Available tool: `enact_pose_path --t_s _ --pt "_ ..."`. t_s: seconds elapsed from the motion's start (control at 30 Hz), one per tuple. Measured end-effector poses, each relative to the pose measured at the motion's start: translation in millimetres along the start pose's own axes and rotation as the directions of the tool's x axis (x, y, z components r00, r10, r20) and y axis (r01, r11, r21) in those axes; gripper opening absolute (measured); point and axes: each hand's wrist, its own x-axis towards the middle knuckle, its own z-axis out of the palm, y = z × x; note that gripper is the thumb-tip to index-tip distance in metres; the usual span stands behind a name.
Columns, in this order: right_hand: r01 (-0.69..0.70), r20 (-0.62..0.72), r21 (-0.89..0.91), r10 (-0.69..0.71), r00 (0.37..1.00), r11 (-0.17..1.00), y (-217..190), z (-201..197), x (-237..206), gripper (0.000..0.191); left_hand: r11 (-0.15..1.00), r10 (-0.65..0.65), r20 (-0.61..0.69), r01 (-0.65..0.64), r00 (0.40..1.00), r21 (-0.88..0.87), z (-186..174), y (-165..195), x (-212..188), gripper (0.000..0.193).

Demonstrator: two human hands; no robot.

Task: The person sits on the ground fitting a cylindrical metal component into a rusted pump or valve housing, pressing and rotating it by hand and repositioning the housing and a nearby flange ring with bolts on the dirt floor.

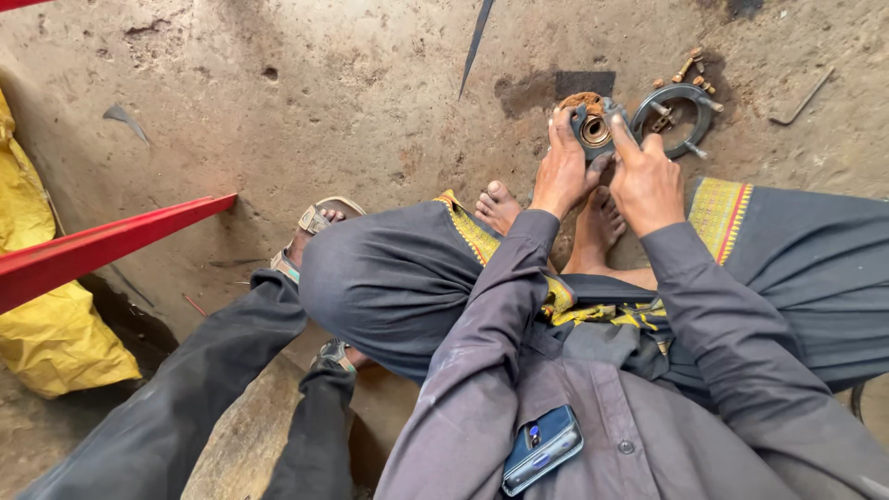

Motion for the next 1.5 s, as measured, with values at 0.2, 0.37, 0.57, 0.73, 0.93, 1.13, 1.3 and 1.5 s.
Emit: enact_pose_path --t_s 0.2,0.37,0.57,0.73,0.93,1.13,1.3,1.5 --pt "0.014 -0.055 0.074 -0.010 0.998 0.997 25.8 -18.5 24.3 0.044 1.000 -0.015 0.012 0.015 1.000 -0.003 -4.0 9.4 3.0 0.108" --pt "0.095 -0.253 0.500 0.040 0.967 0.861 64.3 -53.4 -9.9 0.037 0.998 0.016 0.048 -0.018 0.999 0.059 -18.3 16.7 7.8 0.115" --pt "-0.283 0.141 0.931 0.489 0.861 0.231 61.6 -35.0 -61.9 0.047 0.986 -0.014 0.075 0.001 0.997 0.169 -43.3 27.1 6.8 0.120" --pt "-0.338 0.200 0.922 0.514 0.834 0.190 56.0 -14.9 -63.1 0.045 0.978 0.006 0.100 -0.027 0.995 0.207 -54.4 29.8 11.8 0.103" --pt "-0.340 0.184 0.910 0.505 0.844 0.237 55.5 -7.2 -61.2 0.044 0.997 -0.037 0.177 0.025 0.984 0.068 -66.0 32.0 26.8 0.100" --pt "-0.331 0.173 0.897 0.456 0.873 0.294 47.9 -9.1 -54.6 0.049 0.995 -0.039 0.218 0.018 0.975 0.098 -73.1 36.2 33.2 0.104" --pt "-0.362 0.196 0.876 0.451 0.871 0.318 40.8 -12.4 -49.6 0.049 1.000 0.011 0.209 -0.014 0.978 0.014 -75.8 37.3 38.2 0.097" --pt "-0.368 0.208 0.869 0.433 0.877 0.330 38.5 -9.0 -46.4 0.050 0.999 -0.035 0.218 0.038 0.975 -0.008 -72.7 31.1 41.4 0.098"
